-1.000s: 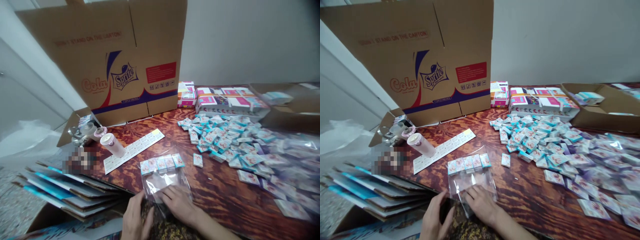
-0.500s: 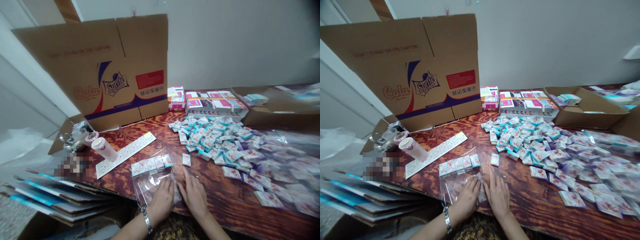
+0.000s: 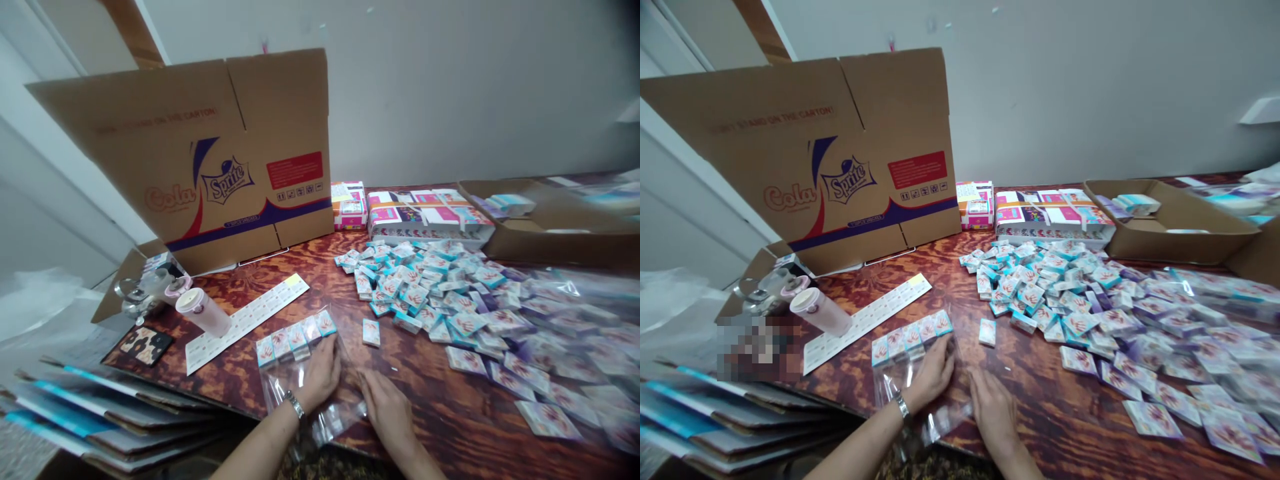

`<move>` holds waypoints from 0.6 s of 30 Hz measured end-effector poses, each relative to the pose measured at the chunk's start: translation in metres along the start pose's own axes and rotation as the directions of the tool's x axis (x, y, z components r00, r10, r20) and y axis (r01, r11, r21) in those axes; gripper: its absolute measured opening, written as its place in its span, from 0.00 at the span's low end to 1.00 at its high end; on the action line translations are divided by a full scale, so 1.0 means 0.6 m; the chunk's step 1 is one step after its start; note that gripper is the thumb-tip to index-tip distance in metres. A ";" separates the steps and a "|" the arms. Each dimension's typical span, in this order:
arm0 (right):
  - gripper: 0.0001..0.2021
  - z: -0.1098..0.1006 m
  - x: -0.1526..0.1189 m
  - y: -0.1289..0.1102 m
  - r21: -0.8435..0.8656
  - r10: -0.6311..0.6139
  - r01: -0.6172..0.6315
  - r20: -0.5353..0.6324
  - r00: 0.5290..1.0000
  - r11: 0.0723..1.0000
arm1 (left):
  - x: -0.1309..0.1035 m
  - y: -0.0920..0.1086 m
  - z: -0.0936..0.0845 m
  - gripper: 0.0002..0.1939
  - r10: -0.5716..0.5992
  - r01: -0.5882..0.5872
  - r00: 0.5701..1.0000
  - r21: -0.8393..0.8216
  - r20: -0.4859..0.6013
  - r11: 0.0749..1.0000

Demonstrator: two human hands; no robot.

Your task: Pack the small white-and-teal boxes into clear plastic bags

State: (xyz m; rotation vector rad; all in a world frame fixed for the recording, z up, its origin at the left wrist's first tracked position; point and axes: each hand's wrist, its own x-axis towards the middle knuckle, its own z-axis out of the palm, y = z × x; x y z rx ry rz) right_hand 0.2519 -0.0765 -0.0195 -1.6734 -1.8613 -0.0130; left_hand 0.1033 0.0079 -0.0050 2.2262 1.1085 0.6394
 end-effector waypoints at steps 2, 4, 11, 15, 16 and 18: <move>0.16 0.001 -0.003 0.003 -0.001 -0.009 0.009 -0.007 1.000 1.000 | 0.012 -0.002 -0.004 0.23 -0.010 0.010 1.000 -0.026 -0.017 1.000; 0.16 0.001 -0.004 0.004 -0.010 -0.010 0.010 -0.017 1.000 1.000 | 0.023 -0.003 -0.008 0.23 -0.011 0.010 1.000 -0.045 -0.021 0.999; 0.16 -0.006 0.005 -0.002 0.031 0.093 -0.094 0.021 0.995 0.995 | -0.008 0.020 -0.020 0.17 0.032 -0.031 0.999 -0.006 0.006 0.999; 0.17 -0.007 0.002 -0.002 0.123 0.194 -0.212 0.144 0.970 0.970 | -0.049 0.019 -0.024 0.13 -0.008 -0.001 0.999 0.198 0.044 0.980; 0.16 -0.007 0.001 -0.002 0.150 0.192 -0.217 0.165 0.967 0.964 | -0.054 0.014 -0.023 0.14 -0.017 0.006 0.999 0.227 0.044 0.974; 0.16 -0.007 -0.001 -0.001 0.181 0.175 -0.208 0.180 0.968 0.961 | -0.054 0.000 -0.022 0.18 -0.013 0.003 0.999 0.226 0.047 0.974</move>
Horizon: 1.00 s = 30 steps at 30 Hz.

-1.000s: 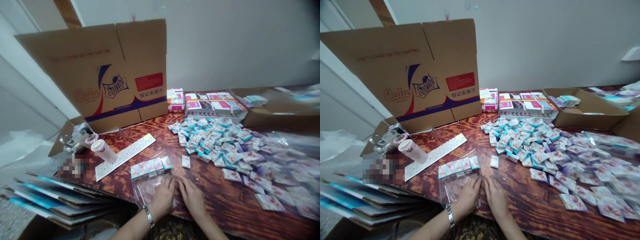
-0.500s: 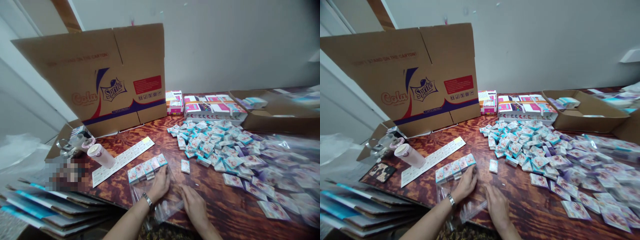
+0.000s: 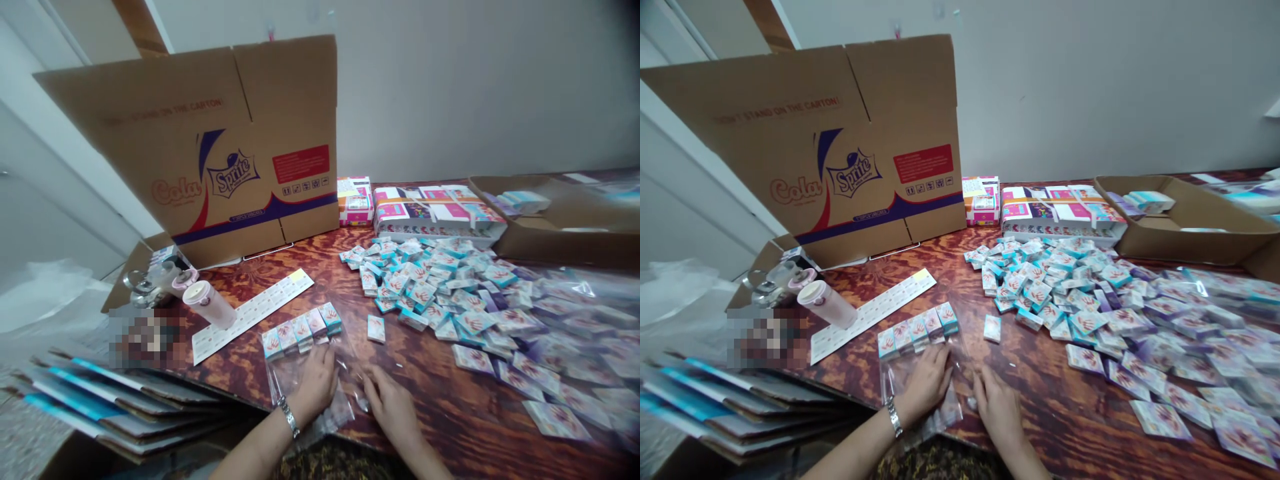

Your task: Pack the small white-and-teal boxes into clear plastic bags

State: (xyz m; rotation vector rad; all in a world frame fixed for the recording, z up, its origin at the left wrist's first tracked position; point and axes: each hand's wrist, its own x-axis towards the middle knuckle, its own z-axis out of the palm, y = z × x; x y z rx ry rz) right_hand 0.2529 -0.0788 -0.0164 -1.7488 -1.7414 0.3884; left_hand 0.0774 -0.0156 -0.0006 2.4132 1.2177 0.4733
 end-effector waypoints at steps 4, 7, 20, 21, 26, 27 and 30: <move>0.18 0.000 0.000 -0.001 -0.015 -0.019 0.019 -0.024 1.000 1.000 | 0.017 -0.023 0.009 0.28 0.015 -0.015 1.000 -0.023 0.000 1.000; 0.18 -0.001 0.002 -0.002 -0.026 -0.021 0.020 -0.044 0.999 0.999 | 0.025 -0.025 0.008 0.33 0.013 -0.014 1.000 -0.048 -0.002 0.999; 0.16 0.004 -0.010 0.008 -0.120 -0.019 0.017 -0.019 1.000 0.993 | 0.014 -0.044 -0.016 0.16 -0.024 0.023 0.998 -0.004 -0.056 1.000; 0.16 0.005 -0.011 0.007 -0.124 -0.018 0.016 -0.015 1.000 0.992 | 0.013 -0.047 -0.016 0.19 -0.018 0.018 0.998 -0.001 -0.059 1.000; 0.17 0.003 -0.010 0.002 -0.117 -0.017 0.016 -0.008 1.000 0.993 | 0.014 -0.034 -0.022 0.23 0.029 -0.029 0.999 -0.008 -0.040 1.000; 0.17 0.002 -0.010 0.002 -0.107 -0.023 0.022 -0.001 1.000 0.994 | 0.018 -0.029 -0.021 0.20 0.043 -0.044 0.999 -0.018 -0.031 0.999; 0.18 -0.002 -0.009 0.001 -0.090 -0.033 0.033 -0.006 0.999 0.995 | 0.037 -0.020 -0.012 0.15 0.067 -0.068 0.998 -0.059 -0.018 0.996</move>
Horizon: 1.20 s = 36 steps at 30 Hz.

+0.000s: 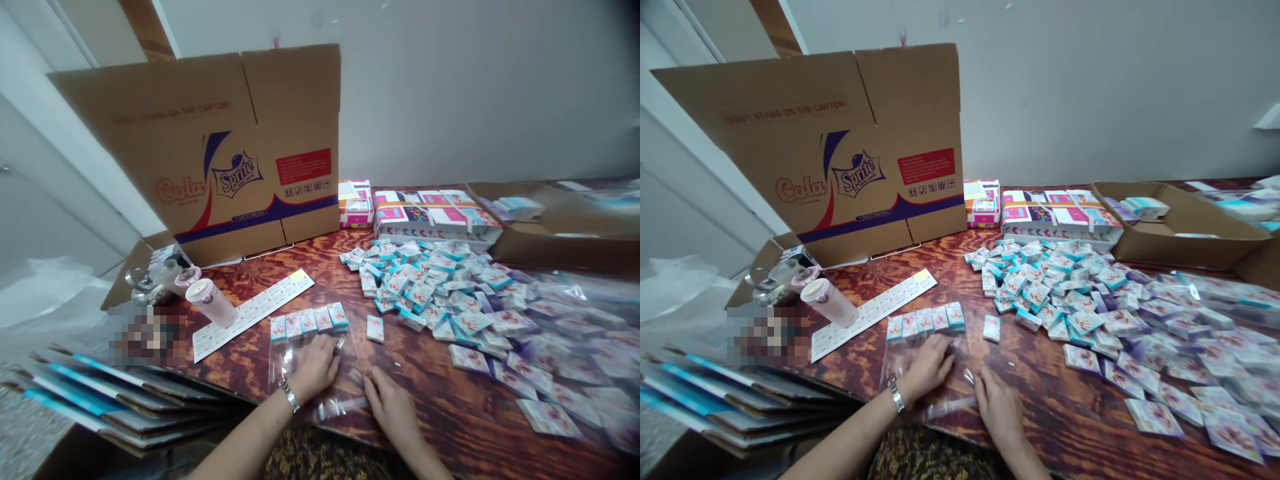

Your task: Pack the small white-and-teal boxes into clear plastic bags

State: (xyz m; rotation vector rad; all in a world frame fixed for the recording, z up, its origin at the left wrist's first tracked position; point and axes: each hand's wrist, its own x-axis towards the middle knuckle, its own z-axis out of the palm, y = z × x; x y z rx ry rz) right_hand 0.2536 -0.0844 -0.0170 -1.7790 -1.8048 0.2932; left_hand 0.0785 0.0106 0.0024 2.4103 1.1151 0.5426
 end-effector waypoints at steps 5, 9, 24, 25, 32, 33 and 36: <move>0.20 -0.010 0.001 -0.004 0.007 0.023 -0.022 -0.062 0.998 1.000 | 0.027 -0.010 0.016 0.23 0.007 -0.008 1.000 -0.068 -0.005 0.998; 0.19 -0.013 0.002 -0.006 0.020 0.035 -0.033 -0.094 0.995 0.999 | 0.029 -0.006 0.011 0.20 0.029 -0.029 1.000 -0.082 0.007 0.996; 0.14 -0.004 0.002 0.024 0.015 0.115 -0.115 0.006 0.993 0.993 | 0.047 0.007 0.034 0.27 0.090 -0.090 0.995 -0.002 0.033 0.996; 0.14 -0.003 0.003 0.027 0.004 0.116 -0.116 0.013 0.993 0.993 | 0.047 0.008 0.031 0.27 0.088 -0.088 0.995 0.009 0.036 0.996; 0.12 -0.022 -0.004 0.008 0.037 0.142 -0.145 0.069 0.987 0.989 | 0.005 0.011 0.016 0.26 0.117 -0.121 0.991 0.066 0.069 0.990; 0.12 -0.032 -0.007 0.002 0.062 0.125 -0.130 0.084 0.989 0.990 | -0.003 0.007 0.019 0.26 0.124 -0.130 0.989 0.071 0.076 0.989; 0.13 -0.075 -0.011 0.009 0.063 0.042 -0.049 0.104 0.994 0.997 | -0.017 -0.014 0.038 0.26 0.159 -0.173 0.984 0.242 0.075 0.955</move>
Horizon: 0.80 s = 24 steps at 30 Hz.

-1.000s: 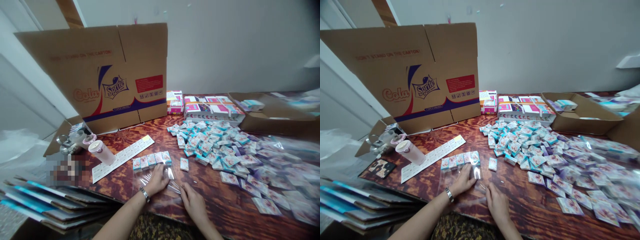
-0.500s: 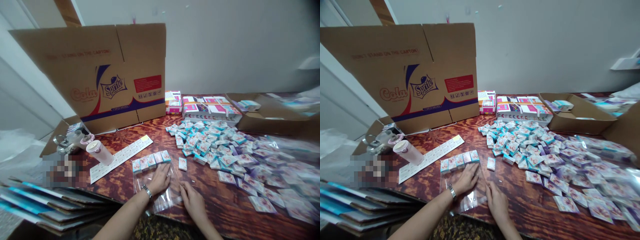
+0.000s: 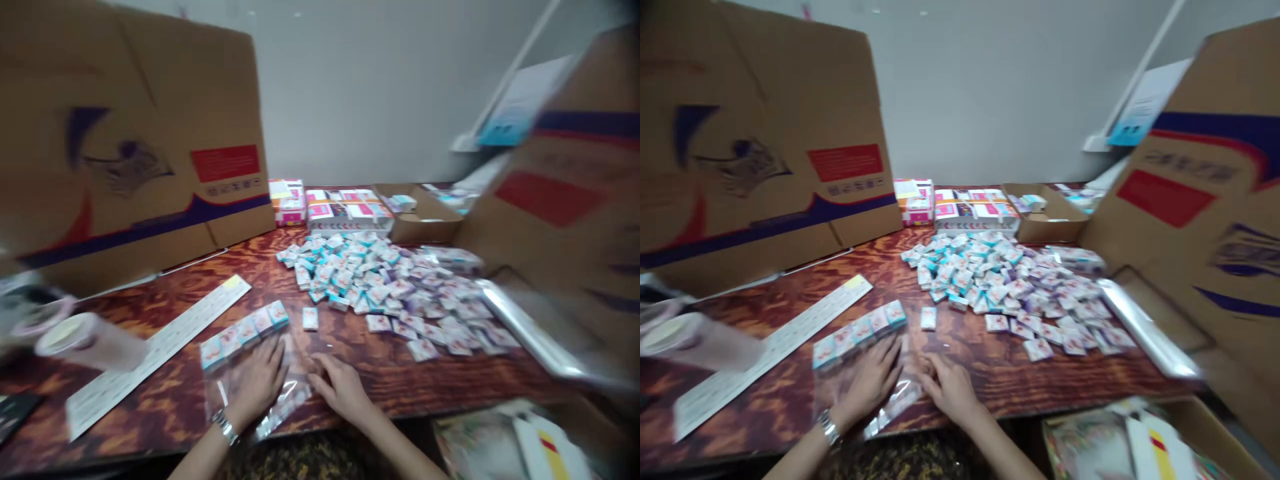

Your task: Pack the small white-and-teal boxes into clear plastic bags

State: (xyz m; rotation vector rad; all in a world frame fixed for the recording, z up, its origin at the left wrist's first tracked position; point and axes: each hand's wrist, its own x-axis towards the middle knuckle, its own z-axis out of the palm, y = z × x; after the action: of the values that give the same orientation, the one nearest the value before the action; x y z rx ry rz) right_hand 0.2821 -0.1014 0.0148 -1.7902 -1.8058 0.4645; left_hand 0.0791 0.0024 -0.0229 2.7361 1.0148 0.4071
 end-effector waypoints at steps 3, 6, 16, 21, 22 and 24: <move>0.19 -0.065 -0.018 0.060 -0.196 0.059 -0.108 -0.242 0.968 0.975 | -0.001 -0.011 0.027 0.26 0.056 -0.049 0.996 0.098 -0.073 0.994; 0.21 -0.133 -0.051 0.161 -0.341 0.137 -0.381 -0.564 0.815 0.860 | -0.001 -0.013 0.039 0.27 0.068 -0.054 0.993 0.144 -0.095 0.988; 0.28 -0.071 -0.068 0.199 -0.416 0.345 -0.522 -0.431 0.834 0.744 | -0.001 -0.004 0.032 0.27 0.042 -0.033 0.998 0.156 -0.054 0.987; 0.24 -0.092 -0.058 0.143 -0.414 0.319 -0.444 -0.337 0.886 0.794 | -0.001 -0.004 0.031 0.28 0.038 -0.030 0.998 0.176 -0.044 0.984; 0.23 -0.106 -0.053 0.148 -0.425 0.327 -0.471 -0.370 0.870 0.773 | -0.002 -0.005 0.031 0.29 0.041 -0.033 0.998 0.180 -0.040 0.983; 0.22 -0.133 -0.040 0.166 -0.446 0.351 -0.542 -0.442 0.825 0.712 | -0.003 -0.007 0.032 0.29 0.048 -0.041 0.998 0.188 -0.034 0.981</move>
State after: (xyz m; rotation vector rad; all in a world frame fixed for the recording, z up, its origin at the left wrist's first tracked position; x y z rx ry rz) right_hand 0.4087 -0.1303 0.0153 -2.5598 -1.3187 -0.2316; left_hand 0.0816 0.0028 -0.0425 2.9331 1.0531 0.3916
